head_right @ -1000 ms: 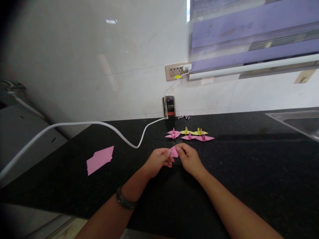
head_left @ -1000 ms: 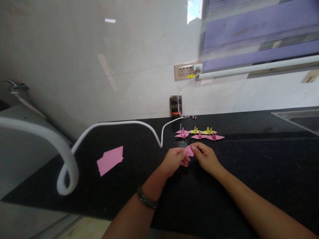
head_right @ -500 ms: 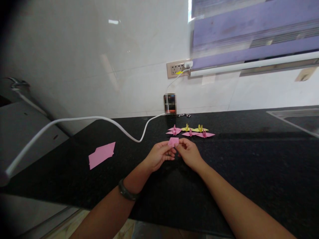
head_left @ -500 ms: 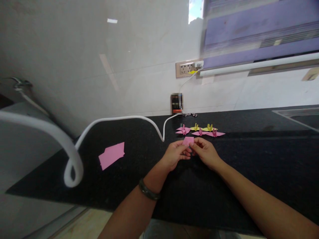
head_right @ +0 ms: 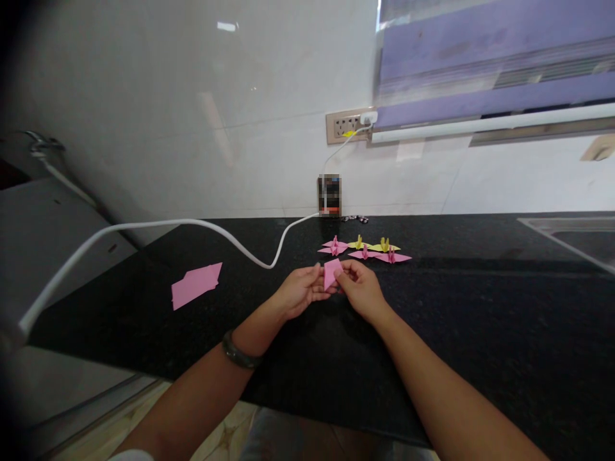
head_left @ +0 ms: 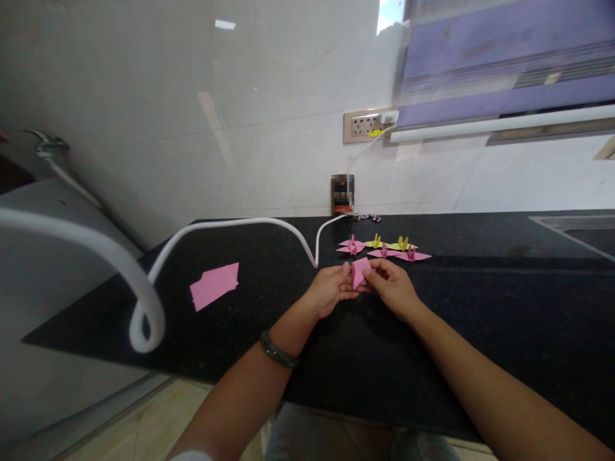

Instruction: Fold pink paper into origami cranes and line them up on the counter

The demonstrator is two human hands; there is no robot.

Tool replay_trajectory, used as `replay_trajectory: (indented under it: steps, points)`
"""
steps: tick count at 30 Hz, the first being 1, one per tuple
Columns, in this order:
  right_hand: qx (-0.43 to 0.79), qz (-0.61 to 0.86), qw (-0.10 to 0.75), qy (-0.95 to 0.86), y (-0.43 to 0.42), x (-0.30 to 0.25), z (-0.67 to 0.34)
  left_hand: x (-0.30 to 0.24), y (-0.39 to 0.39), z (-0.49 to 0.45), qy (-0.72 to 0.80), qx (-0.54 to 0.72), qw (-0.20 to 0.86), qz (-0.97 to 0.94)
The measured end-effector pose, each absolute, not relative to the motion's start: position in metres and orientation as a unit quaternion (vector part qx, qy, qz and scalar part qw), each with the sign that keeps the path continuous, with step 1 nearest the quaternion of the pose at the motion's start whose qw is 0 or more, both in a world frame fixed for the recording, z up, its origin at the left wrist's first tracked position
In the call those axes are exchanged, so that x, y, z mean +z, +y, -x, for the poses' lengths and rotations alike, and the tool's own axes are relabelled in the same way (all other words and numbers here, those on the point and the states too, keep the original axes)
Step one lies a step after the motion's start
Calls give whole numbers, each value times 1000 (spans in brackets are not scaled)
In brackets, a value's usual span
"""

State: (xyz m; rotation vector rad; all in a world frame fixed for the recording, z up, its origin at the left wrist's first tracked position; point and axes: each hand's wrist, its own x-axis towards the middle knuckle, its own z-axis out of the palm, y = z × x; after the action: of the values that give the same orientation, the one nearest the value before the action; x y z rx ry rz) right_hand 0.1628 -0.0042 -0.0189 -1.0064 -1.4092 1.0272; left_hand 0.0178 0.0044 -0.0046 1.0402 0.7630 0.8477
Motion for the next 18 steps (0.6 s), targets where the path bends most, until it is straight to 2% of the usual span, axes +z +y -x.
replay_trajectory:
  steps: [7, 18]
  points:
    - [480, 393, 539, -570, -6, -15, -158, -12, 6, -18, 380, 395, 667, -504]
    - [409, 431, 537, -599, -3, -18, -161, -9, 5, -20, 368, 453, 644, -495]
